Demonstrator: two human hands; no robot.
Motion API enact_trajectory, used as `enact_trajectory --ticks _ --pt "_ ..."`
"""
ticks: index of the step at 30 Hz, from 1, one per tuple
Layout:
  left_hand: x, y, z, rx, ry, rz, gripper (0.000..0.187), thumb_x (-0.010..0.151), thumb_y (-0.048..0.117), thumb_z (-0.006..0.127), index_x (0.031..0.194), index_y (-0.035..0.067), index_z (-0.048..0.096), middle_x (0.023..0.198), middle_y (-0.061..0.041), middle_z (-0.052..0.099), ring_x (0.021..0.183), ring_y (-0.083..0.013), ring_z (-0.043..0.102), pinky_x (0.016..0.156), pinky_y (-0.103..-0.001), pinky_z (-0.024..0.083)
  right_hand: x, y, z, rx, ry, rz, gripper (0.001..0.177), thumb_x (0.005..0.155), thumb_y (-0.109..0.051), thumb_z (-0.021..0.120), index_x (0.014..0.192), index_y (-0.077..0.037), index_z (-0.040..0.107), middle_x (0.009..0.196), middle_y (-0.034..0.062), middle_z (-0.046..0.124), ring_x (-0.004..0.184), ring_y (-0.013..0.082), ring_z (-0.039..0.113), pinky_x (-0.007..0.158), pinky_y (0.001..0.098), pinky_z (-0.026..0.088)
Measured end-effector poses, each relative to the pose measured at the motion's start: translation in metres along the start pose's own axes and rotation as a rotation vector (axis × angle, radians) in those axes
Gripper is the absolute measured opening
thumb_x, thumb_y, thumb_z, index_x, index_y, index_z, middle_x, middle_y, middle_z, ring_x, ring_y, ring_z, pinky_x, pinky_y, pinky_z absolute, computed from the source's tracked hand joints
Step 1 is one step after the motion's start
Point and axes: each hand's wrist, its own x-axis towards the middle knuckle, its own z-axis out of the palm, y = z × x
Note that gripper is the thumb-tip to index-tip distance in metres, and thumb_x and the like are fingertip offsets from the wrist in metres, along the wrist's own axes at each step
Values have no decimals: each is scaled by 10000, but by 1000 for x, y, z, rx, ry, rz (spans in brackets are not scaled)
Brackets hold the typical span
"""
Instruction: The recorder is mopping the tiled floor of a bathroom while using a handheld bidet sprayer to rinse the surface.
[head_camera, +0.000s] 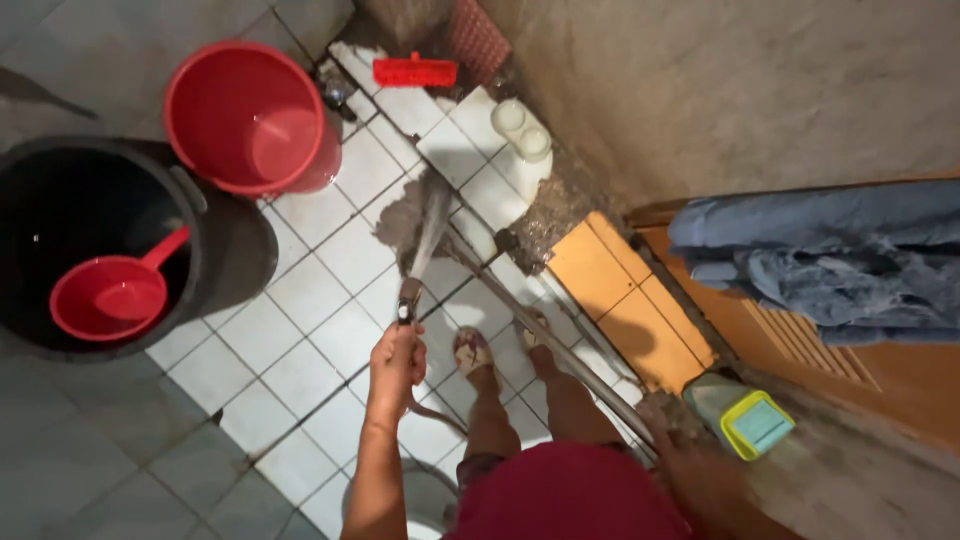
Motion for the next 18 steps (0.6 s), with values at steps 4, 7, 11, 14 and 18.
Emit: enact_trajectory --ticks 4,7,11,14,18 --pt "-10 -33 -18 4 13 -12 275 1038 297 532 1044 36 620 615 13 468 448 -70 379 399 -241 282 12 -11 69 952 -68 37 744 786 -217 718 1478 -201 446 821 153 694 679 329 627 585 489 517" --pt "12 -33 -25 -14 34 40 264 1034 283 551 1034 28 620 610 16 464 449 -75 379 399 -247 284 63 -9 150 1429 -204 -67 684 941 -186 722 1551 -157 414 1006 127 700 868 310 624 737 481 502" --pt "17 -18 -18 39 26 85 278 1041 296 546 1017 27 613 581 4 457 436 -89 382 400 -252 301 81 -49 71 996 -444 268 670 989 -254 644 1609 -266 389 1071 185 714 962 369 687 885 464 549" --pt "40 -17 -21 39 7 121 288 1048 314 545 1031 33 606 618 14 482 464 -79 402 416 -245 311 133 -78 40 1542 -318 293 628 918 -151 604 1523 -117 438 1108 285 630 955 453 544 824 498 461" --pt "62 -8 -16 89 28 149 310 1041 335 558 1034 29 606 621 7 483 469 -79 408 412 -245 308 258 -121 93 1298 233 -180 591 1005 -244 635 1546 -111 437 1240 244 698 1105 362 693 905 440 532"
